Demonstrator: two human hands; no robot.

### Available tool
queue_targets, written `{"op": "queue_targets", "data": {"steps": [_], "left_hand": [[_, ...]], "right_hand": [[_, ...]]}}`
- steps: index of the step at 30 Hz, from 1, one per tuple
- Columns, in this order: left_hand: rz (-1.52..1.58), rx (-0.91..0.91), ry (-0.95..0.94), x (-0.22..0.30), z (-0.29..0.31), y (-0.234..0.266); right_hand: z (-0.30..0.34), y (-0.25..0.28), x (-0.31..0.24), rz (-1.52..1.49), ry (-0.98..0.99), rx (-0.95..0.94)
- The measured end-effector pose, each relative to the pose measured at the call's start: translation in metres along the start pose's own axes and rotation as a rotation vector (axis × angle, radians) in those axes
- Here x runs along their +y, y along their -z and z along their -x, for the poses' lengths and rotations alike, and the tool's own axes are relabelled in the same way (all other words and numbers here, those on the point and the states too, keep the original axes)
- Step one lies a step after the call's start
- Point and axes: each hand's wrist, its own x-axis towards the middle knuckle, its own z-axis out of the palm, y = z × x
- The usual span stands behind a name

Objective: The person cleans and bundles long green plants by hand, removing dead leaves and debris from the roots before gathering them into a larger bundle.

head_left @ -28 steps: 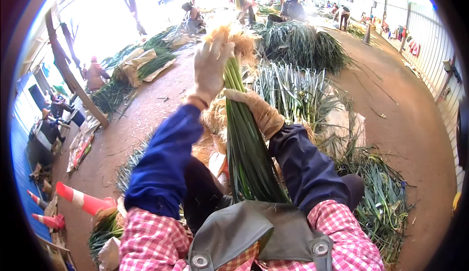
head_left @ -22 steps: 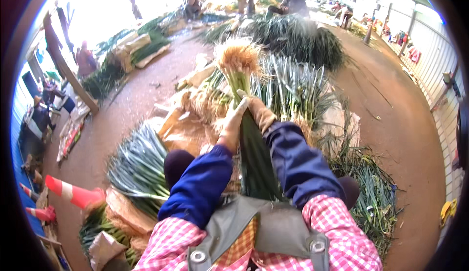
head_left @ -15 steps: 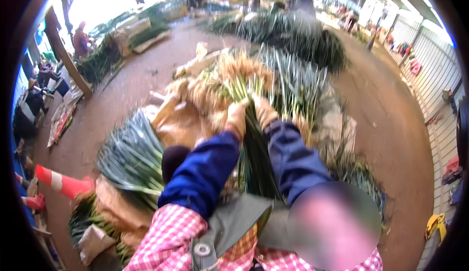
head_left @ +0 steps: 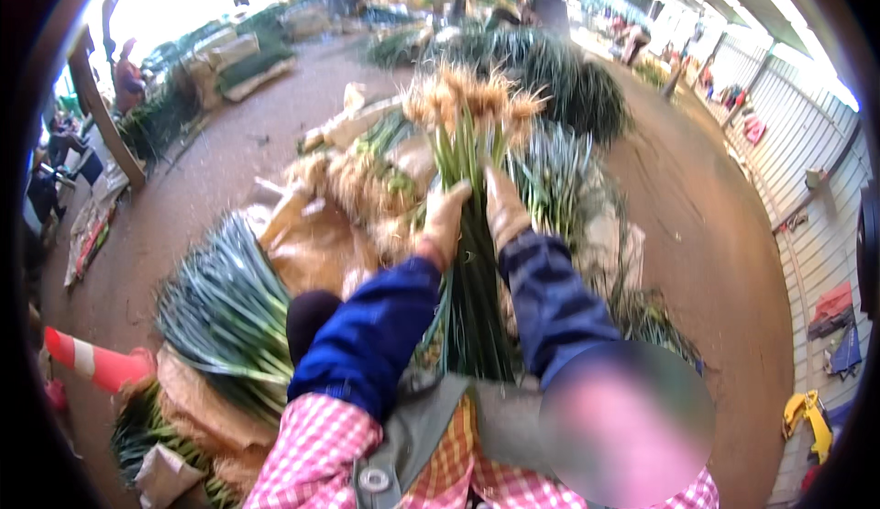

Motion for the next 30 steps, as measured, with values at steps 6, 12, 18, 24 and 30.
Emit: {"op": "queue_targets", "data": {"steps": [6,12,18,24,30], "left_hand": [[-0.035,-0.149,-0.229,0.016,0.013,-0.011],[-0.368,-0.24,-0.525,0.051,0.029,-0.039],[-0.873,-0.193,-0.996,0.136,0.08,-0.038],[-1.105,0.044,-1.144,0.239,0.088,-0.007],[-1.462,0.09,-1.256,0.347,0.077,0.073]], "right_hand": [[0.048,-0.042,-0.044,-0.141,0.098,-0.144],[0.09,-0.069,-0.117,0.103,0.354,-0.357],[0.176,-0.12,-0.179,0.608,0.619,-0.573],[0.138,-0.193,-0.202,0.509,0.949,-0.851],[0.201,-0.302,-0.173,0.328,1.098,-1.093]]}}
